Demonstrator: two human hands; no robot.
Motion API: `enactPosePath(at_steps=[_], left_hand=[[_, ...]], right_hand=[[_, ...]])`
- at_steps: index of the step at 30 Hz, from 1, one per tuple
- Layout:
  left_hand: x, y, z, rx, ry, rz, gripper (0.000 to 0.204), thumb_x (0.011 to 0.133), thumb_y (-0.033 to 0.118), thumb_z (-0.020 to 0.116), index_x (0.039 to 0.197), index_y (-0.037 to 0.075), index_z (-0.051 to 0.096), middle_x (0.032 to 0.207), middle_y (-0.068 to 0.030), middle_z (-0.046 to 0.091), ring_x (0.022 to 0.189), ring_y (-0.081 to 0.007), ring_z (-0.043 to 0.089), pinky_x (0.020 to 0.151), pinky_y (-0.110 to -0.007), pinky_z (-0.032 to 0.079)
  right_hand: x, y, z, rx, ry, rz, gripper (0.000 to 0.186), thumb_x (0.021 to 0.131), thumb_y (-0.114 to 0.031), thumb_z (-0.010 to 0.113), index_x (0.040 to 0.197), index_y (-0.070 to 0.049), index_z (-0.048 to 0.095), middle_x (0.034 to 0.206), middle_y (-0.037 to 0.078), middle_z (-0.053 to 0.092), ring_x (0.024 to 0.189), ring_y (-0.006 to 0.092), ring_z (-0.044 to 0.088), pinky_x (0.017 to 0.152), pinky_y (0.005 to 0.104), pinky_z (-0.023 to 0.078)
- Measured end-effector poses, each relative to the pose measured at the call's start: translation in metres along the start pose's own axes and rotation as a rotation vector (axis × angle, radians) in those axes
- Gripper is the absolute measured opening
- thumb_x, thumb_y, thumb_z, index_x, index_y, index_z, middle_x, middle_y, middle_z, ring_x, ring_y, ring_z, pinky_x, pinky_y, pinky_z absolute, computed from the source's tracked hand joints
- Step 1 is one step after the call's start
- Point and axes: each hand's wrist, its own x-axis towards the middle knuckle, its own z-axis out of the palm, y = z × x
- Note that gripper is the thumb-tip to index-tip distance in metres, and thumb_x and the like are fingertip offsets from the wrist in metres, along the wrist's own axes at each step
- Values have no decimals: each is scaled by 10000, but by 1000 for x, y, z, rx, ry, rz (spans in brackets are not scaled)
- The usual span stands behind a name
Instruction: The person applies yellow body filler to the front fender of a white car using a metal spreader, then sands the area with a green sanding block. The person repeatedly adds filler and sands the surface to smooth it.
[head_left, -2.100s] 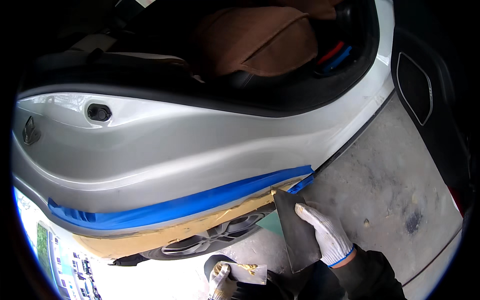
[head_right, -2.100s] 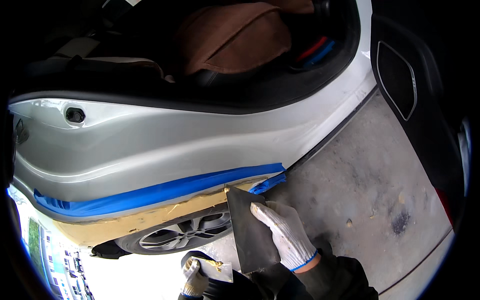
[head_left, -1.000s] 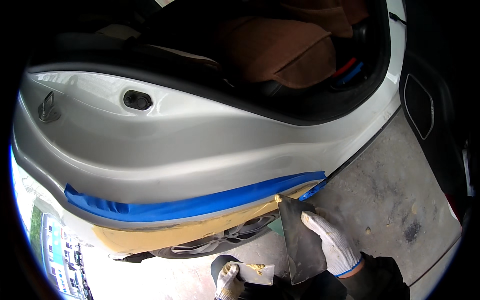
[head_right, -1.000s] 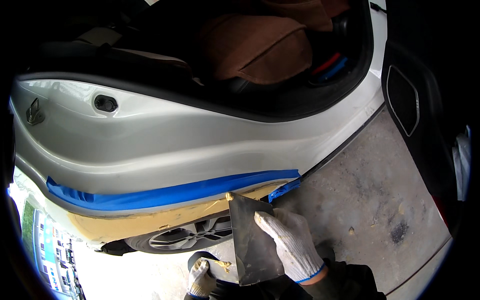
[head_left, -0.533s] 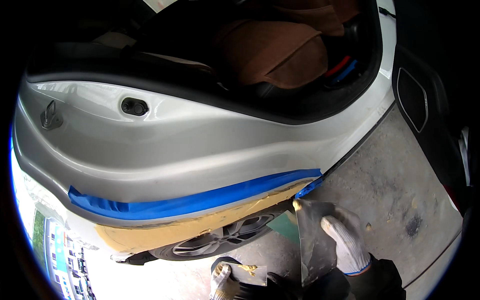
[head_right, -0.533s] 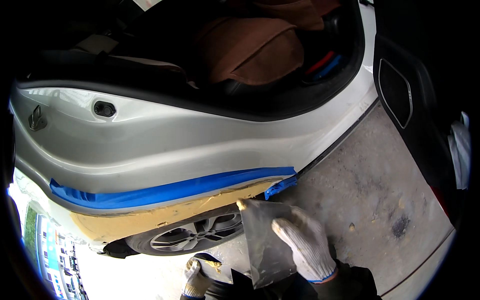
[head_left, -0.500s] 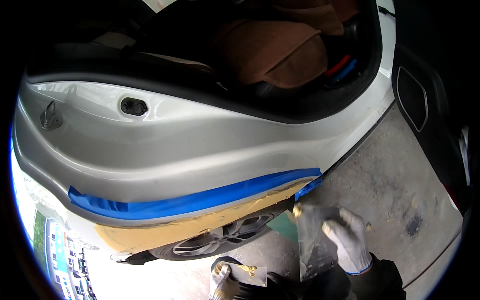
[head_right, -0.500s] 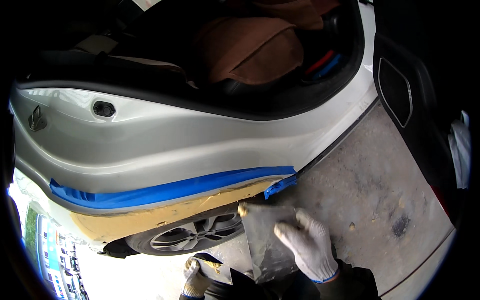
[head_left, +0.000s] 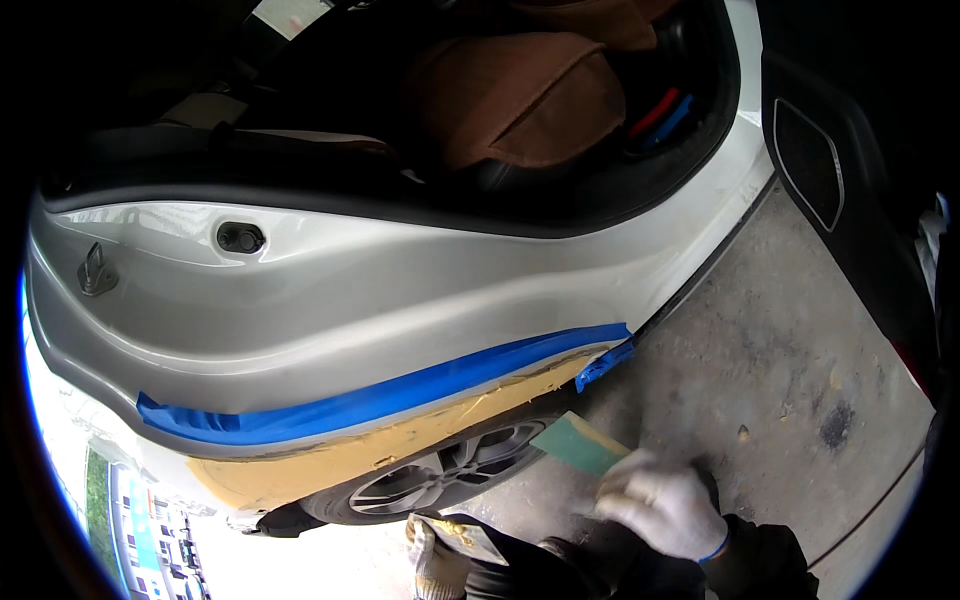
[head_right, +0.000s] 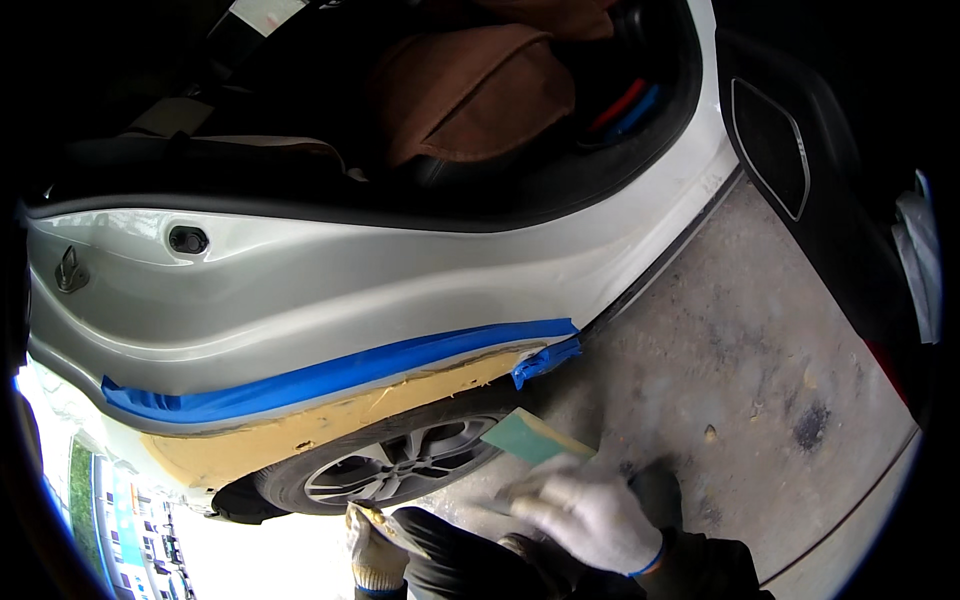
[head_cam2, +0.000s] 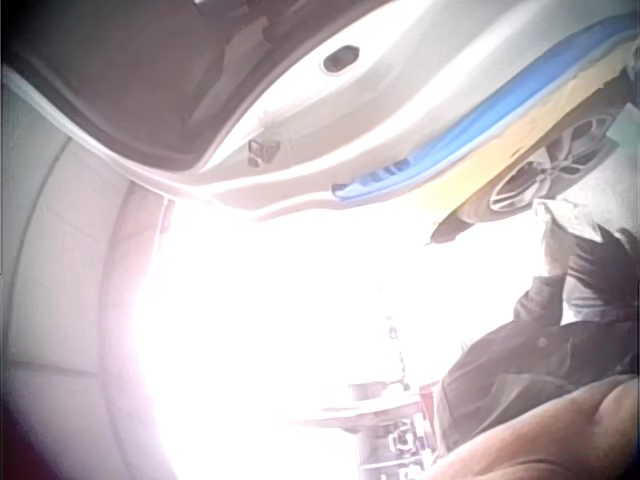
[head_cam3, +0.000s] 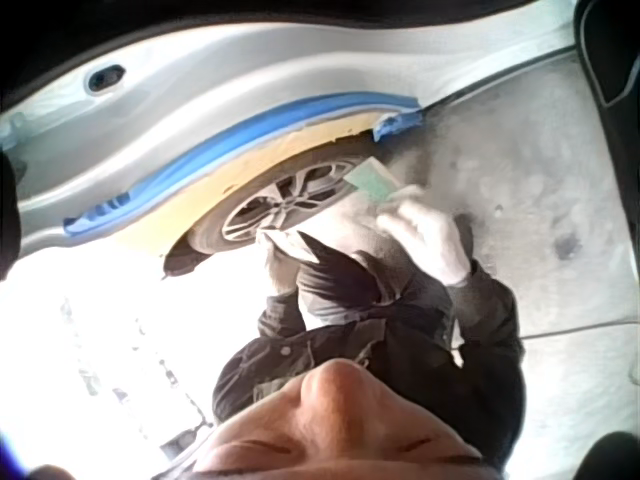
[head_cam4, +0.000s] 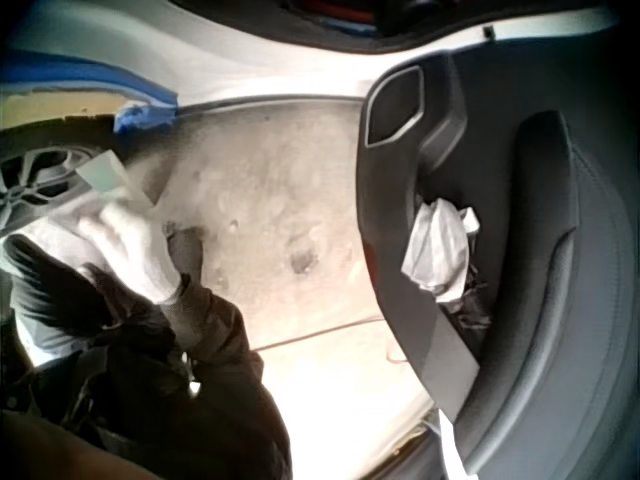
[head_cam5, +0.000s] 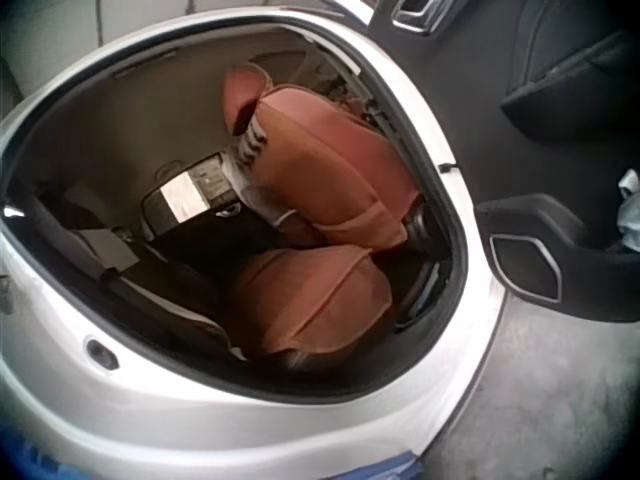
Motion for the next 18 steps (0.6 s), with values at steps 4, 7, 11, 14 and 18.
enactPosePath(at_steps=[4, 7, 11, 14, 18], left_hand=[[-6, 0, -4, 306, -83, 30, 257, 1037, 347, 496, 1097, 98, 515, 890, -39, 551, 828, -148, 558, 755, -312, 491], [-8, -5, -7, 223, -19, -11, 288, 1058, 336, 438, 1069, 56, 505, 904, -58, 564, 842, -147, 555, 788, -290, 475], [-10, -1, -14, 688, -121, 142, 285, 1050, 320, 452, 1061, 41, 508, 919, -76, 582, 849, -166, 570, 810, -301, 483], [-9, -6, -26, 599, -100, 57, 248, 1025, 270, 497, 1124, 43, 519, 1039, -101, 586, 960, -210, 565, 879, -333, 474], [-3, -16, -60, -182, -133, -353, 327, 996, 190, 551, 1302, 77, 526, 1275, -114, 584, 1185, -254, 539, 1027, -395, 438]], right_hand=[[25, 6, 5, 843, 401, 397, 260, 972, -167, 639, 1107, 54, 664, 938, 15, 660, 846, 67, 592, 765, 225, 499], [36, 5, 12, 911, 393, 466, 280, 973, -164, 635, 1140, 60, 651, 998, 40, 667, 895, 76, 600, 814, 213, 496], [49, -3, 17, 1051, 365, 503, 295, 970, -170, 635, 1149, 64, 650, 1026, 61, 685, 909, 99, 636, 811, 228, 515], [54, 0, 21, 1111, 354, 518, 301, 967, -170, 636, 1154, 66, 648, 1032, 61, 688, 908, 103, 646, 805, 232, 523], [58, -3, 22, 1145, 285, 498, 296, 968, -166, 636, 1153, 66, 650, 1027, 51, 689, 897, 94, 643, 796, 224, 518]])
